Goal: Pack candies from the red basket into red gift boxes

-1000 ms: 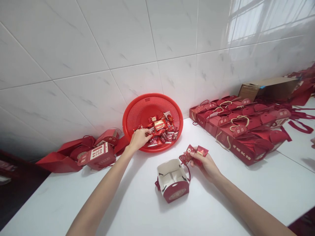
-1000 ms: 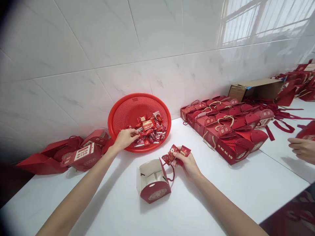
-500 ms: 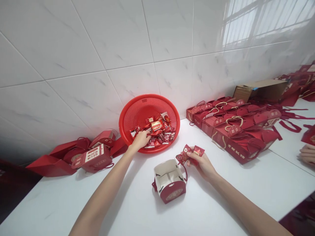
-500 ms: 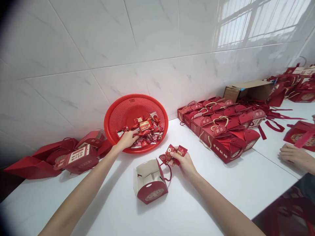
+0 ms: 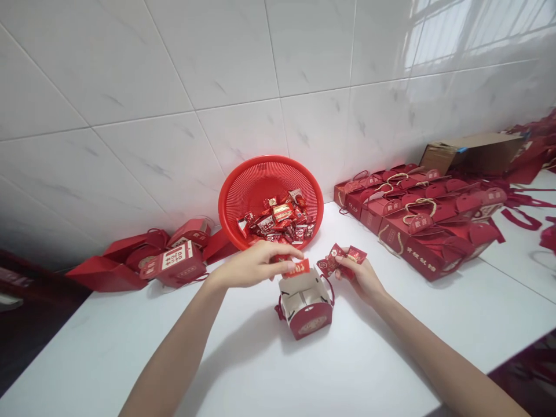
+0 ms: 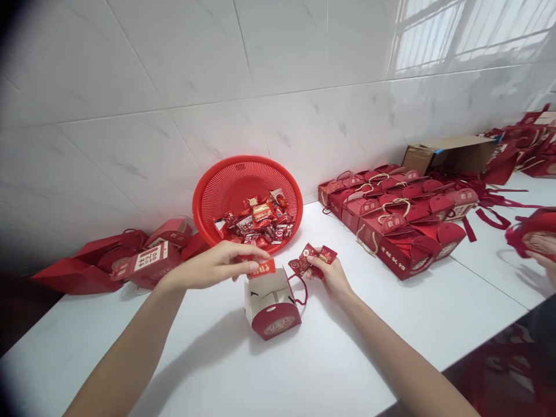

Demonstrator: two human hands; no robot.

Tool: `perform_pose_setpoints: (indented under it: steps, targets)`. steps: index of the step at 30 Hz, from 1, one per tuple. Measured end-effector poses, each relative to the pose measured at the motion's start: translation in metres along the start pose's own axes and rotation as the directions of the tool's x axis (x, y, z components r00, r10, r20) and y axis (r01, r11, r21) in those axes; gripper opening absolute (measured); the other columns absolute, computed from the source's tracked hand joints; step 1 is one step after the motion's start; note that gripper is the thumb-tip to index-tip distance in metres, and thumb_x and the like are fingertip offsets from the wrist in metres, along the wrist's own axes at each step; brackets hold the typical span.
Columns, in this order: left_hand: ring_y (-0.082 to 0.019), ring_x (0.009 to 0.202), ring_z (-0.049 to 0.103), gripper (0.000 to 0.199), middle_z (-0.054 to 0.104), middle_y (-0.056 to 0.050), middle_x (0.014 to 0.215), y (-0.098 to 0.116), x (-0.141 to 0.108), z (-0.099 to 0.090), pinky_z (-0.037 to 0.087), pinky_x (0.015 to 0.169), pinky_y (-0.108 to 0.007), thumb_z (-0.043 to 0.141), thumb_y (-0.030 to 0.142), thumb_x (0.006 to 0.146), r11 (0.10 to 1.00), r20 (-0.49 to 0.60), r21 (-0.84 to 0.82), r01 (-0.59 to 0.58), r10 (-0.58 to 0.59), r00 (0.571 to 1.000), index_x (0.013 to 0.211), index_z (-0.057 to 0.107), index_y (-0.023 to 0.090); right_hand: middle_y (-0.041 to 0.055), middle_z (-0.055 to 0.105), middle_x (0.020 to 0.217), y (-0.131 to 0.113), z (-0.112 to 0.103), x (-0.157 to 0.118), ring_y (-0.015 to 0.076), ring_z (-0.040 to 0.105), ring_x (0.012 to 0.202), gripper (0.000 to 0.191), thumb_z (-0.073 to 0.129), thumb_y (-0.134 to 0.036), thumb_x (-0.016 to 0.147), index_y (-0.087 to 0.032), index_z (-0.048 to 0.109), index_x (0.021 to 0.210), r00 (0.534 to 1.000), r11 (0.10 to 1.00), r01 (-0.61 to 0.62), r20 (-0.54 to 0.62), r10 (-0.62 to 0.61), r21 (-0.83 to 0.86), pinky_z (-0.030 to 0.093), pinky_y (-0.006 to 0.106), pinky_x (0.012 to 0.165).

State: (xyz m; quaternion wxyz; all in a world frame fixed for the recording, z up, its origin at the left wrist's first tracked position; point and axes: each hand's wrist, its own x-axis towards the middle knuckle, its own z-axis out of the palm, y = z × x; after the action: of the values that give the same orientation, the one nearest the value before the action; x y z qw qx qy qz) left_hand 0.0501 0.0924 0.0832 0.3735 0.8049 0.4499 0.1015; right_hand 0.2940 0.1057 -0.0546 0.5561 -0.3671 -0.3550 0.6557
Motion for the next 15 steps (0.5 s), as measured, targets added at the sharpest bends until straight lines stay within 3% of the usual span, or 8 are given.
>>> perform_pose_setpoints:
  steps: [2, 6, 9, 13, 15]
  targets:
    - [-0.019, 0.082, 0.069, 0.041, 0.076, -0.004, 0.104, 0.009, -0.004, 0.009, 0.052, 0.070, -0.026, 0.053, 0.046, 0.095, 0.997, 0.029, 0.072, -0.025, 0.023, 0.999, 0.128, 0.065, 0.024, 0.0005, 0.069, 0.068, -0.001, -0.001, 0.001, 0.0105, 0.055, 0.047, 0.033, 0.087, -0.033, 0.060, -0.016, 0.065, 0.078, 1.000, 1.000, 0.018, -0.001, -0.018, 0.004, 0.043, 0.025, 0.048]
    - [-0.022, 0.105, 0.068, 0.041, 0.073, -0.004, 0.119, 0.011, -0.010, 0.021, 0.051, 0.087, -0.029, 0.050, 0.041, 0.098, 0.990, -0.029, 0.122, -0.067, 0.071, 0.997, 0.136, 0.059, 0.027, 0.0008, 0.070, 0.070, -0.009, 0.000, 0.001, 0.0115, 0.057, 0.048, 0.031, 0.085, -0.033, 0.061, -0.018, 0.065, 0.078, 0.997, 0.997, 0.077, 0.002, -0.077, 0.009, 0.045, 0.026, 0.048]
    - [-0.022, 0.105, 0.067, 0.036, 0.069, -0.005, 0.125, 0.007, -0.017, 0.026, 0.050, 0.091, -0.032, 0.051, 0.039, 0.097, 0.980, -0.091, 0.187, -0.073, 0.091, 0.992, 0.128, 0.065, 0.028, 0.0000, 0.069, 0.072, -0.023, 0.007, -0.002, 0.0117, 0.056, 0.047, 0.032, 0.084, -0.033, 0.061, -0.019, 0.064, 0.081, 0.989, 0.989, 0.145, 0.014, -0.145, 0.018, 0.045, 0.027, 0.047]
    - [-0.027, 0.116, 0.061, 0.029, 0.063, -0.007, 0.130, -0.001, -0.027, 0.031, 0.047, 0.097, -0.037, 0.053, 0.043, 0.095, 0.957, -0.175, 0.289, -0.003, 0.056, 0.983, 0.099, 0.076, 0.027, -0.0015, 0.067, 0.066, -0.045, 0.029, -0.013, 0.0113, 0.052, 0.043, 0.035, 0.083, -0.038, 0.066, -0.020, 0.064, 0.090, 0.965, 0.970, 0.232, 0.139, -0.221, -0.067, 0.041, 0.026, 0.044]
    - [-0.028, 0.115, 0.062, 0.031, 0.065, -0.007, 0.129, -0.007, -0.030, 0.032, 0.048, 0.096, -0.036, 0.053, 0.044, 0.094, 0.965, -0.158, 0.260, 0.030, 0.012, 0.987, 0.100, 0.077, 0.025, -0.0036, 0.062, 0.058, -0.055, 0.042, -0.018, 0.0112, 0.050, 0.041, 0.036, 0.081, -0.042, 0.071, -0.020, 0.064, 0.093, 0.946, 0.950, 0.252, 0.252, -0.202, -0.183, 0.038, 0.025, 0.043]
